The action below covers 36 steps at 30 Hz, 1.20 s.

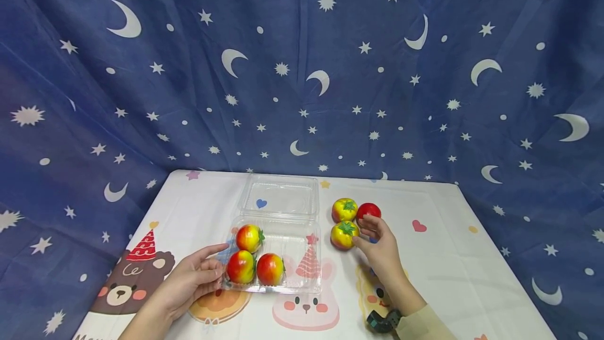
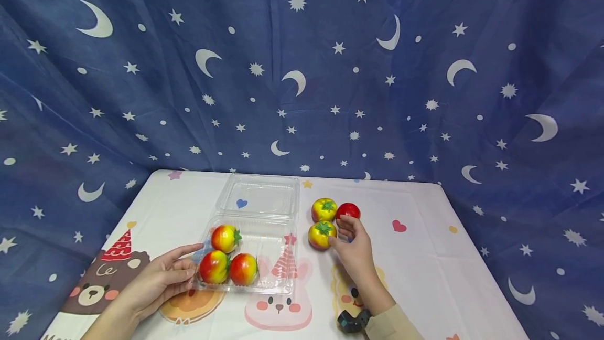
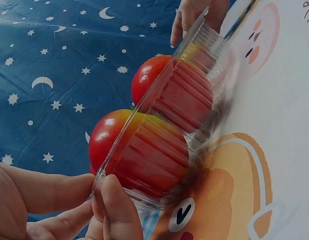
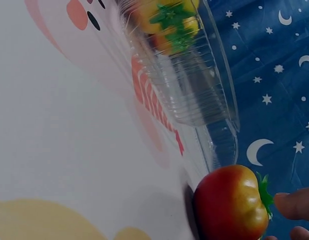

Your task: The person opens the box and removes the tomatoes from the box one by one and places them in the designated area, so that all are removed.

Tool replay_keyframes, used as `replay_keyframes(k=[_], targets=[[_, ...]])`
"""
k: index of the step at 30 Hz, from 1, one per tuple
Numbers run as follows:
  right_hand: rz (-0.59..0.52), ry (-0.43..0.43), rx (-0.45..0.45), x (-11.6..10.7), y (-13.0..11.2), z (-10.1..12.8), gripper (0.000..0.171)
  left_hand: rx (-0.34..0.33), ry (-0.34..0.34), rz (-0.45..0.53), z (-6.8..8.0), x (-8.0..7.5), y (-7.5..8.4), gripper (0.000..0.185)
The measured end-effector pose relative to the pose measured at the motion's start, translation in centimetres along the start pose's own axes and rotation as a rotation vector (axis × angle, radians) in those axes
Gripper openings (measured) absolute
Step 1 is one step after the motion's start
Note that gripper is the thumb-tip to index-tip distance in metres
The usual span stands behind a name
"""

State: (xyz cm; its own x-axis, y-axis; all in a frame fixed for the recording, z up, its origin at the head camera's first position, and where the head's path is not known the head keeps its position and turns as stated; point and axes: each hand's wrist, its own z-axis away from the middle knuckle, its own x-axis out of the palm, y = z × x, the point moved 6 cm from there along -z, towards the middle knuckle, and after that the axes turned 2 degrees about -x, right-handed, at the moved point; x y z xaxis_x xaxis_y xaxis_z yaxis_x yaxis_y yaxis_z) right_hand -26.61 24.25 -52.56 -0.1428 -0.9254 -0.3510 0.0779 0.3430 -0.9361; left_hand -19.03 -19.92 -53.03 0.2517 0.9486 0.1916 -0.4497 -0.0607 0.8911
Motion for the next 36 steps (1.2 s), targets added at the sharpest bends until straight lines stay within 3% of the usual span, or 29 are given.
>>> replay_keyframes(k=[13,36], targets=[[-0.072,0.001,-0.001,-0.6,-1.4,1.0,0.064,0.000,0.002,0.005,-0.1,0.0,-0.1,0.084],[-0.151,-0.030,-0.117,0.5,-4.7,3.5,0.060,0.006,-0.010,0.001,-0.1,-0.1,0.0,0.083]])
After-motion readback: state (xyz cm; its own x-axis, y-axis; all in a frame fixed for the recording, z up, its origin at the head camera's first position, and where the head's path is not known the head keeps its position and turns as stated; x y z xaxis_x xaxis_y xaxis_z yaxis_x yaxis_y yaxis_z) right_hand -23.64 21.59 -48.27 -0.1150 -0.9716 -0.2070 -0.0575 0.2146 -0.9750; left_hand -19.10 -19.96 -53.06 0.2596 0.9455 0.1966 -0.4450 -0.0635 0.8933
